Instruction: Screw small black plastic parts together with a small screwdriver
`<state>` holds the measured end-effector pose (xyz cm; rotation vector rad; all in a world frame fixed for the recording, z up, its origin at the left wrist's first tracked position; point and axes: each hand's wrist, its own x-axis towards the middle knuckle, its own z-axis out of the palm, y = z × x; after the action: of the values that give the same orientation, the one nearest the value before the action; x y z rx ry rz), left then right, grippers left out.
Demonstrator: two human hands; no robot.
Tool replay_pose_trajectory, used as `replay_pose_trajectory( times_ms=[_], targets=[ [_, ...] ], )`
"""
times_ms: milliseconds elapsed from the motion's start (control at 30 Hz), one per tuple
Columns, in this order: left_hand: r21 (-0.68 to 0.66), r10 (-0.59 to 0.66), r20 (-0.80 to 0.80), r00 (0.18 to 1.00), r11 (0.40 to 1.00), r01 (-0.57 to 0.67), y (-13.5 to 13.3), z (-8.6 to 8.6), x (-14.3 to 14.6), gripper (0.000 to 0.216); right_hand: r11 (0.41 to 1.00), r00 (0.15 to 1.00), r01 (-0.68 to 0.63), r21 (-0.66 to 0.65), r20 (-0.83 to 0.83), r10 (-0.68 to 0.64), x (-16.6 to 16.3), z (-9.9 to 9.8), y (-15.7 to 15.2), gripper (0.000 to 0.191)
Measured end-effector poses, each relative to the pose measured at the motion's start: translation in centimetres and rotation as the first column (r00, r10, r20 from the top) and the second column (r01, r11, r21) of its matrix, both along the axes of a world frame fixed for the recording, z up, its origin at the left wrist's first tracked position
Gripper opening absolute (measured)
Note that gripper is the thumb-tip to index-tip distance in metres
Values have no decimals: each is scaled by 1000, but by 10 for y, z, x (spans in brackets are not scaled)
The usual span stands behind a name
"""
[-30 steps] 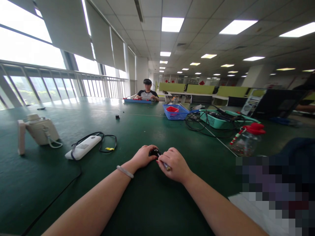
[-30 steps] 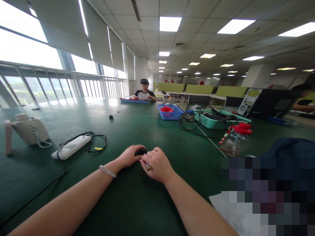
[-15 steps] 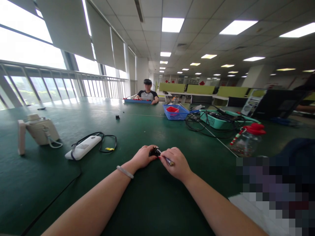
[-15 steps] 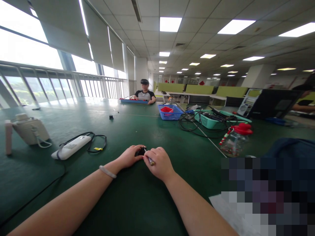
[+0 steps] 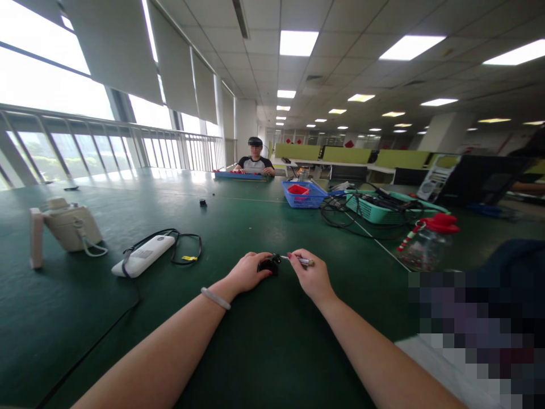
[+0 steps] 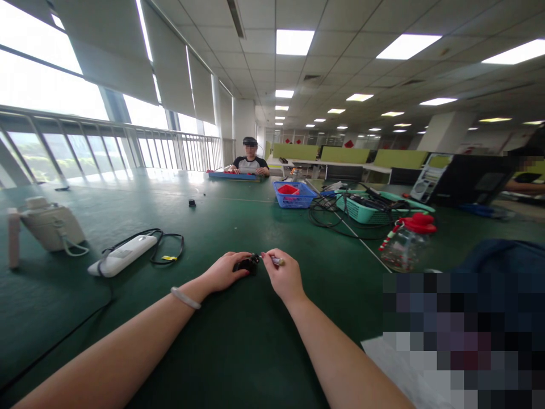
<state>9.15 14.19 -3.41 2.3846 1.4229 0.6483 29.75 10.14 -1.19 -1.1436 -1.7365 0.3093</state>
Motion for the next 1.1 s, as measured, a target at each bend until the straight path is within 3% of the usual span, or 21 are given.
replay_pose_trajectory(
  times_ms=[133,267,433,733,1100],
  targets=[
    [14,-8,-13,1000,1000,9,-1,1,0,58,987,982,27,-158,-179,-56,6,-6,9,27],
    [33,-23,-21,1000,999,24,-1,0,-1,51,980,948,-27,-198,-316,-38,7,-6,11,35],
    [23,-29,-19,999,999,30,0,2,-1,46,974,953,-93,-209,-302,26,6,-2,6,36],
    [-4,-55,-12,998,998,55,-2,4,0,46,947,952,-176,-269,-292,94,3,-9,13,18],
    [-1,-60,-13,998,998,60,0,1,0,46,953,971,-156,-261,-220,98,6,-7,11,17]
  ],
)
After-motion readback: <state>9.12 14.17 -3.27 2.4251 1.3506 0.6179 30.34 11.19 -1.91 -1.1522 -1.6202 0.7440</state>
